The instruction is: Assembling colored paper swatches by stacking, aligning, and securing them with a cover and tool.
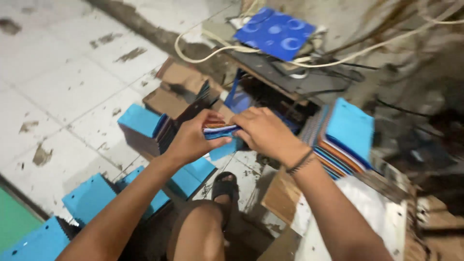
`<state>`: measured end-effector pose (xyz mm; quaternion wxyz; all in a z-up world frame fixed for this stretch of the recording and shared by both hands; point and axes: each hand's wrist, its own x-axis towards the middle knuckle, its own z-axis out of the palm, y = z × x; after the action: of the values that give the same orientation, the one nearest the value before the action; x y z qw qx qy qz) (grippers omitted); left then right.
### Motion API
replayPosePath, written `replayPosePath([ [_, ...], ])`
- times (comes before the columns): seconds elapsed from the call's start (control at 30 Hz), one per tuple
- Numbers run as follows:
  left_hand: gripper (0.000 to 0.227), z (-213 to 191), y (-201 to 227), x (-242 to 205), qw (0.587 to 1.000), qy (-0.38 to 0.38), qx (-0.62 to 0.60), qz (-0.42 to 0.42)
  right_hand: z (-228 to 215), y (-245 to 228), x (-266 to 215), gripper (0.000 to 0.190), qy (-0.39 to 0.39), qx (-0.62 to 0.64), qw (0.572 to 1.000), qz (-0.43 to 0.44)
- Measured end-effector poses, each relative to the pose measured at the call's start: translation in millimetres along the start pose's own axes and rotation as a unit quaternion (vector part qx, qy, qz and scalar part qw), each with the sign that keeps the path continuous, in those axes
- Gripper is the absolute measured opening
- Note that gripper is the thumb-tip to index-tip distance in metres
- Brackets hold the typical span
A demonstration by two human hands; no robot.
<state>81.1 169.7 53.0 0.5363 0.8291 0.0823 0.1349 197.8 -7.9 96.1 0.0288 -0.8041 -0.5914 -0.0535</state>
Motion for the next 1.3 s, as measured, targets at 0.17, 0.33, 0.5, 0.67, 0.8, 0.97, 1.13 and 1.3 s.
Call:
replayPosePath([
  [0.17, 0.064, 39.4, 7.3, -36.6, 0.991, -0.034, -0.114, 0.060, -140.4, -46.8, -76.1, 0.024, 0.019, 0.040, 0.997, 0.056],
  [0.33, 0.064, 109.0, 16.0, -88.6, 0.977, -0.126, -0.175, -0.004, -188.5, -49.7, -161.4, 0.038, 0.012, 0.087, 0.987, 0.132],
  [0.5, 0.059, 180.5, 46.3, -150.6, 0.961, -0.150, -0.208, -0.106, -201.2, -44.9, -240.0, 0.036, -0.028, 0.142, 0.976, 0.160],
  [0.67, 0.066, 229.7, 102.5, -201.3, 0.924, -0.246, -0.278, -0.094, -175.9, -10.1, -304.2, 0.037, -0.060, 0.167, 0.923, 0.341],
  [0.8, 0.073, 251.9, 137.0, -213.2, 0.898, -0.296, -0.276, -0.175, -134.8, 14.2, -335.6, 0.047, -0.089, 0.273, 0.825, 0.487],
  [0.97, 0.073, 269.3, 153.6, -215.0, 0.841, -0.331, -0.264, -0.338, -67.5, 36.8, -366.6, 0.044, -0.097, 0.370, 0.774, 0.505],
  [1.13, 0.077, 286.4, 131.3, -213.5, 0.818, -0.375, -0.231, -0.369, -6.4, 45.4, -388.1, 0.041, -0.087, 0.390, 0.755, 0.519],
  [1.3, 0.064, 284.4, 93.7, -195.0, 0.876, -0.433, -0.035, -0.209, 37.9, 57.2, -407.3, 0.034, 0.092, 0.463, 0.693, 0.544],
])
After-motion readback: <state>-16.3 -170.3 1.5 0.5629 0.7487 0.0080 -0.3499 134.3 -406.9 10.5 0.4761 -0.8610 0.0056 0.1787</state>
